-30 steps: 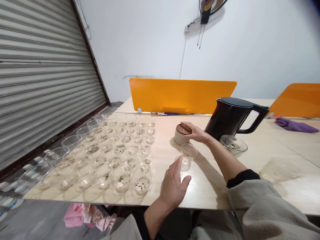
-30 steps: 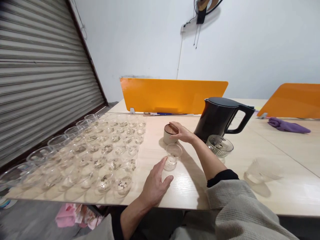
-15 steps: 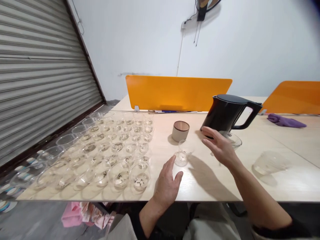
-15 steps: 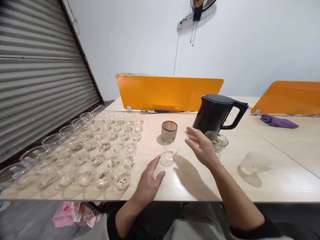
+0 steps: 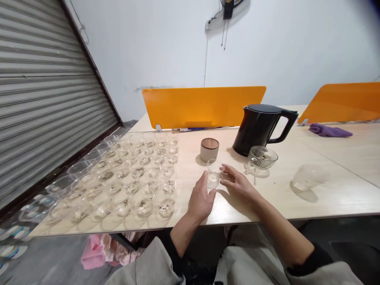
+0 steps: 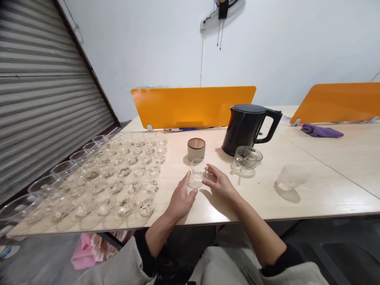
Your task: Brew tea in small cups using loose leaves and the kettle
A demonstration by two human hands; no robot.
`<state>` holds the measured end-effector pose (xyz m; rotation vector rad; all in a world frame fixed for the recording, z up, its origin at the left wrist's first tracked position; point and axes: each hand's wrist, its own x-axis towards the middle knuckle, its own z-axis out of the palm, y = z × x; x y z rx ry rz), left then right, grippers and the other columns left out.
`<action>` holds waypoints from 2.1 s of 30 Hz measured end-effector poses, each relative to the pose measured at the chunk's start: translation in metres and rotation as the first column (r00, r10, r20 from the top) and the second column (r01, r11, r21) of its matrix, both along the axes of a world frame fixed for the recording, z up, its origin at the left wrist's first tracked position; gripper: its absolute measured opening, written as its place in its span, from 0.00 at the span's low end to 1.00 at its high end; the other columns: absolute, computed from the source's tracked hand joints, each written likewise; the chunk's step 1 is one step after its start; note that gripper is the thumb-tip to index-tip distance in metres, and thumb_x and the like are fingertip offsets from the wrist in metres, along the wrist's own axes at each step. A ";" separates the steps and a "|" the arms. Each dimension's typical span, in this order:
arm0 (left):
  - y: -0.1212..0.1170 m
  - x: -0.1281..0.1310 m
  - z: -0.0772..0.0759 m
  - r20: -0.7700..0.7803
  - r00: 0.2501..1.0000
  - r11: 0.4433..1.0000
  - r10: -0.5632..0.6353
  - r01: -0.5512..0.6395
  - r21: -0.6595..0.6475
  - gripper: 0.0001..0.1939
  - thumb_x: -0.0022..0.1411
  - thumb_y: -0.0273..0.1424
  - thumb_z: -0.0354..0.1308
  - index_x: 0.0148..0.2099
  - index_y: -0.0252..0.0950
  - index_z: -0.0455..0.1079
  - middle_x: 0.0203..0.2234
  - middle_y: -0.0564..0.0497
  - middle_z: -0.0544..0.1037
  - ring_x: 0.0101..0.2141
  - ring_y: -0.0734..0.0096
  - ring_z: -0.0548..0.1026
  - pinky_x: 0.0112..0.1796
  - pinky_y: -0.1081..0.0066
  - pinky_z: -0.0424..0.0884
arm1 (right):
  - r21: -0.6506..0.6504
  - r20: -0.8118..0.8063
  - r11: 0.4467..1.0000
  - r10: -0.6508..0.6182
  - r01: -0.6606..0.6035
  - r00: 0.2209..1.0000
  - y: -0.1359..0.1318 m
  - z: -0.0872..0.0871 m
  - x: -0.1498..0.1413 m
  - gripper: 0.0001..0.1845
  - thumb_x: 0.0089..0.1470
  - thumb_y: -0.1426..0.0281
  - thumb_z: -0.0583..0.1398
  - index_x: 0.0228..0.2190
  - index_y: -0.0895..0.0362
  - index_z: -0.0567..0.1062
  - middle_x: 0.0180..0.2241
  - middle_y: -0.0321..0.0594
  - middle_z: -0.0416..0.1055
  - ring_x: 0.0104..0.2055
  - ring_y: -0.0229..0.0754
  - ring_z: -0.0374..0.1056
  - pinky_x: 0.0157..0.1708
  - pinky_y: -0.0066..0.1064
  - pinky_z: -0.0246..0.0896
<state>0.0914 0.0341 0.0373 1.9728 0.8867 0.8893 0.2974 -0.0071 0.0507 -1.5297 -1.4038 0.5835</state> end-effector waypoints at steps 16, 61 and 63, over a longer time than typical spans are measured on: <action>-0.010 -0.009 -0.005 -0.053 0.998 0.993 -0.040 0.046 0.108 0.33 0.66 0.30 0.52 0.72 0.32 0.58 0.67 0.39 0.68 0.66 0.57 0.67 0.67 0.55 0.62 | 0.039 -0.030 0.999 0.027 -0.026 0.999 -0.017 -0.008 -0.003 0.31 0.55 0.58 0.67 0.58 0.52 0.73 0.58 0.50 0.73 0.59 0.54 0.72 0.59 0.49 0.68; -0.006 -0.007 0.005 -0.581 0.810 0.955 0.082 0.103 0.278 0.35 0.72 0.46 0.51 0.75 0.36 0.54 0.75 0.41 0.48 0.74 0.40 0.43 0.69 0.38 0.38 | -0.063 0.753 0.998 0.033 0.023 0.658 -0.035 -0.020 0.015 0.37 0.67 0.51 0.54 0.72 0.45 0.55 0.74 0.47 0.47 0.76 0.61 0.40 0.70 0.66 0.38; -0.006 -0.007 0.005 -0.584 0.808 0.954 0.085 0.103 0.280 0.36 0.72 0.46 0.50 0.75 0.36 0.53 0.75 0.41 0.48 0.74 0.41 0.43 0.70 0.38 0.38 | -0.061 0.753 0.998 0.034 0.018 0.658 -0.036 -0.019 0.014 0.37 0.67 0.51 0.54 0.72 0.45 0.55 0.74 0.47 0.48 0.76 0.61 0.41 0.69 0.66 0.39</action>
